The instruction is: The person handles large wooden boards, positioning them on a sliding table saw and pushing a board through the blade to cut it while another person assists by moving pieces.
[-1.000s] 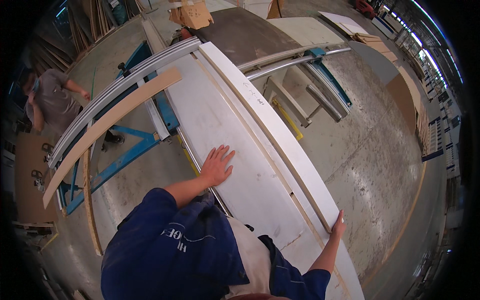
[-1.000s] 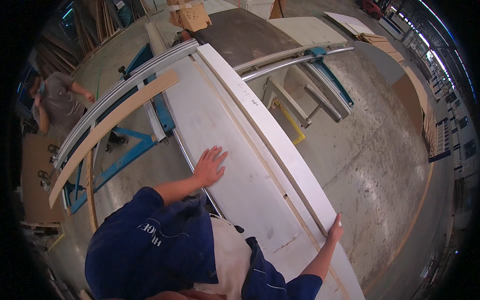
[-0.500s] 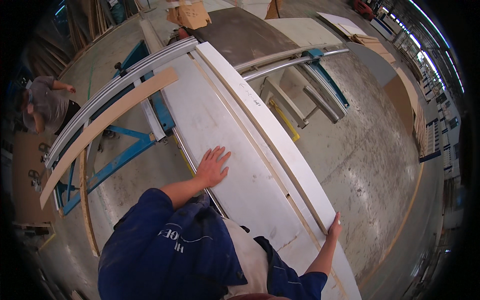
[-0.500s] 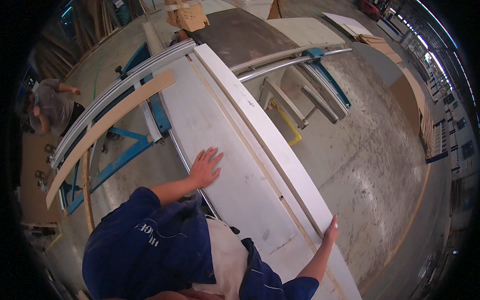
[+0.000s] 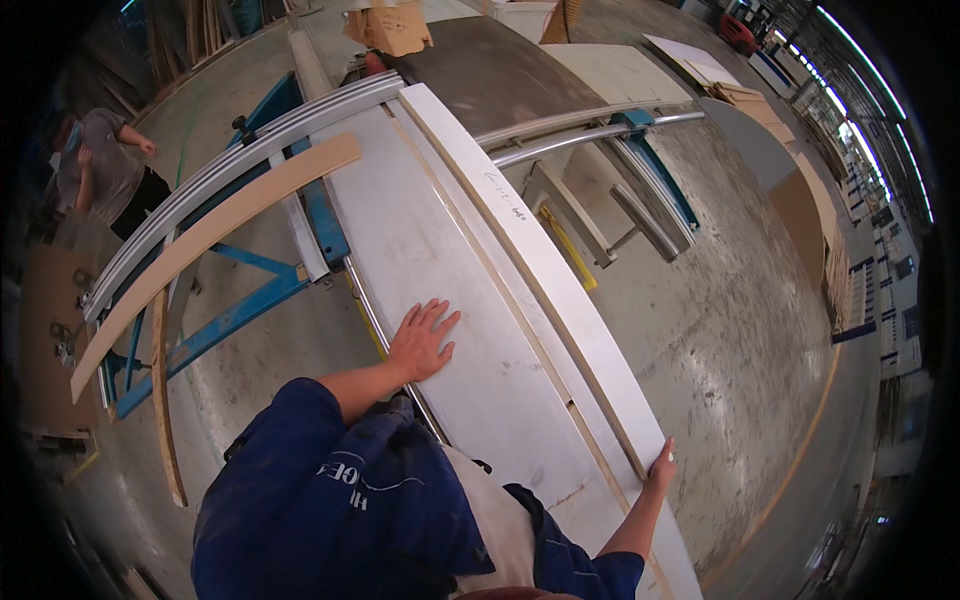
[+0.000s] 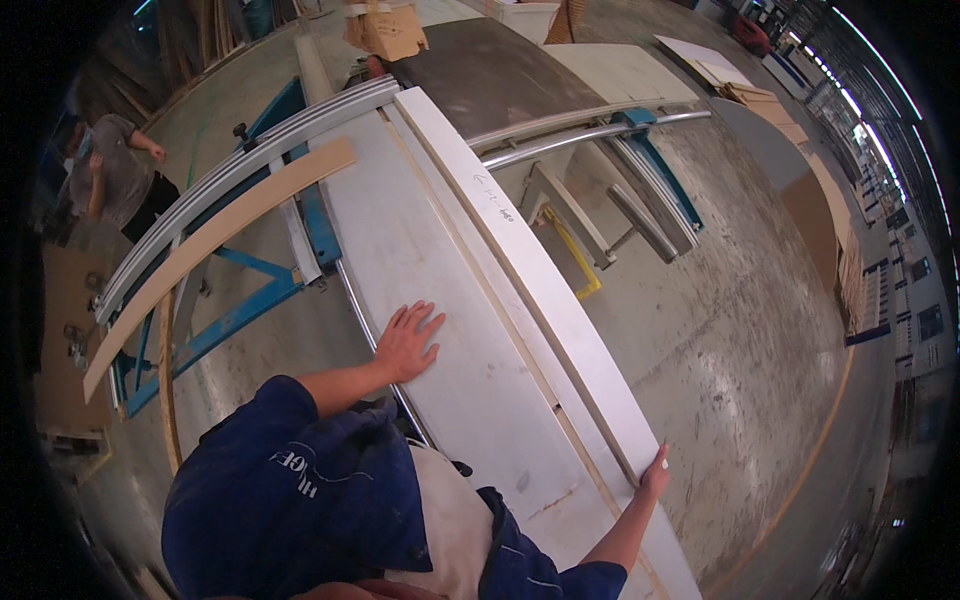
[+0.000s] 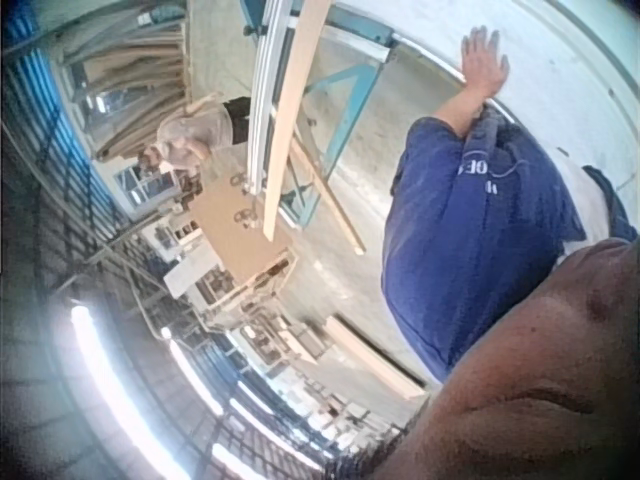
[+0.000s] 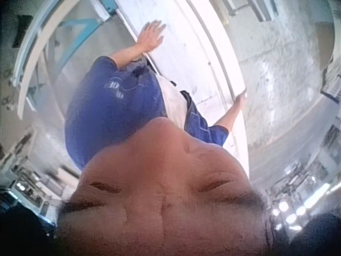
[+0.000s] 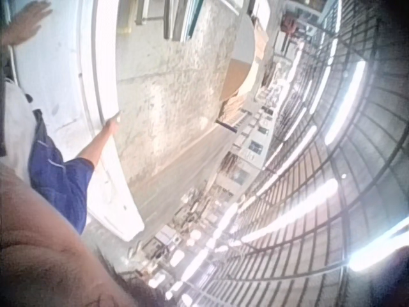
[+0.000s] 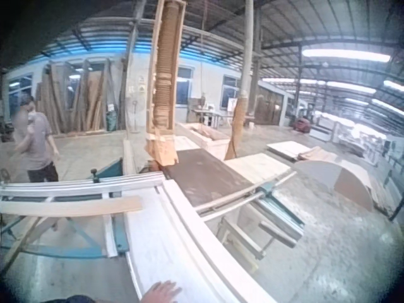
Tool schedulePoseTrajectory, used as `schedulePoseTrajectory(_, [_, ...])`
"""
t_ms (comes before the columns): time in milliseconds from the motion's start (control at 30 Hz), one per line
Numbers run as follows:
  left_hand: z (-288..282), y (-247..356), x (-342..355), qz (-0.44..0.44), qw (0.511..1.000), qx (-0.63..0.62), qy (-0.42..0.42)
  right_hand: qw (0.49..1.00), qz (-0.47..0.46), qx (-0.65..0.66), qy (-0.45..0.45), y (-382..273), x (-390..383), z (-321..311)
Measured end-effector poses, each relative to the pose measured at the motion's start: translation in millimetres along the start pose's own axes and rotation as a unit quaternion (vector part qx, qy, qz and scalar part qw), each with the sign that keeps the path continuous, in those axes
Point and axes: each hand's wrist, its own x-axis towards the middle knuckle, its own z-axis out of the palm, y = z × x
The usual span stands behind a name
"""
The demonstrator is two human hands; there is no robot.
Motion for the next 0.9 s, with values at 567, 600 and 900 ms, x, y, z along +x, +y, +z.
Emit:
schedulePoseTrajectory(567, [31, -85, 16, -0.453, 0.867, -0.069, 0.194, 0.985, -0.009, 0.17, 0.012, 25, -96, -25])
schedulePoseTrajectory(600, [31, -93, 21, -0.525, 0.822, -0.114, 0.187, 0.982, -0.001, 0.188, -0.007, 26, -92, -28])
schedulePoseTrajectory(900, [60, -94, 41, -0.628, 0.726, -0.132, 0.246, 0.948, 0.012, 0.315, -0.04, 33, -100, -20])
